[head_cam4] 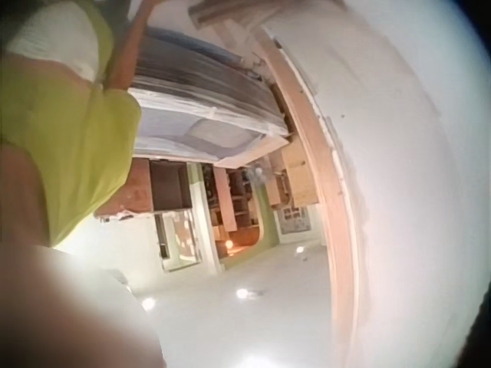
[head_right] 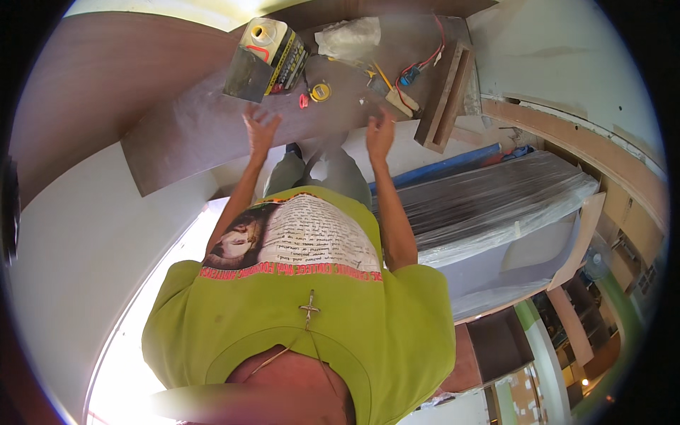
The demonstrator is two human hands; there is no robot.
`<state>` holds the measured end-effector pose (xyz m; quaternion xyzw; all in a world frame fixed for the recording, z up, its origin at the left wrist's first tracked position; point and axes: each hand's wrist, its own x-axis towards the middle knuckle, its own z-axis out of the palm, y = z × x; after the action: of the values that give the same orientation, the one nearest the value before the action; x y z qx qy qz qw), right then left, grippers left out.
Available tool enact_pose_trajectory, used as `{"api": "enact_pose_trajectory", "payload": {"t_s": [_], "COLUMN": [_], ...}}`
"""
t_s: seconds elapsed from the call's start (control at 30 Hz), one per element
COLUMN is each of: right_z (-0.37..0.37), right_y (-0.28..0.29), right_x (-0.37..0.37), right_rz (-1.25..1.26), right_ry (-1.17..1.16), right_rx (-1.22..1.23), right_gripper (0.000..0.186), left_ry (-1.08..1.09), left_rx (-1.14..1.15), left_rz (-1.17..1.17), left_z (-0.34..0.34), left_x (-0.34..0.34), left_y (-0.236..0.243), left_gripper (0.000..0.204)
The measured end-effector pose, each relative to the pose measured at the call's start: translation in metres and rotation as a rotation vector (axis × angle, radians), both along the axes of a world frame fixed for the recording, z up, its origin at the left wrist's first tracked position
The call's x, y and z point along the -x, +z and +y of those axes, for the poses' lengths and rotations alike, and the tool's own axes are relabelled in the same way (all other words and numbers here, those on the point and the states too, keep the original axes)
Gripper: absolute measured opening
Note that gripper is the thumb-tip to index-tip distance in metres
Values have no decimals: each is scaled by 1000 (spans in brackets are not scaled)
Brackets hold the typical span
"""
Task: The person moves around a room under renovation, picks up a wooden block, and uses it to press a wooden panel onto a wall. They repeatedly rub the panel with the block to secure it in place.
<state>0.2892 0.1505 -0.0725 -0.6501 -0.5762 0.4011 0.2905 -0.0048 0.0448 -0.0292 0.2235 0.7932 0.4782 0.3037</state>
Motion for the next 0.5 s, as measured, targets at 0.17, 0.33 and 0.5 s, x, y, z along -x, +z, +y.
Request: {"api": "enact_pose_trajectory", "payload": {"t_s": [0.17,0.33,0.5], "right_z": [21,44,60], "right_y": [21,2,-10], "right_x": [85,133,111], "right_rz": [-271,-292,-207], "right_ry": [605,760,659], "right_rx": [-341,-363,-365], "right_gripper": [66,68,61], "left_ry": [-52,-114,23], "left_rx": [-234,-292,-303], "left_rz": [93,205,284], "left_z": [46,72,66], "left_x": [30,32,18], "left_y": [16,15,30], "left_gripper": [97,94,90]}}
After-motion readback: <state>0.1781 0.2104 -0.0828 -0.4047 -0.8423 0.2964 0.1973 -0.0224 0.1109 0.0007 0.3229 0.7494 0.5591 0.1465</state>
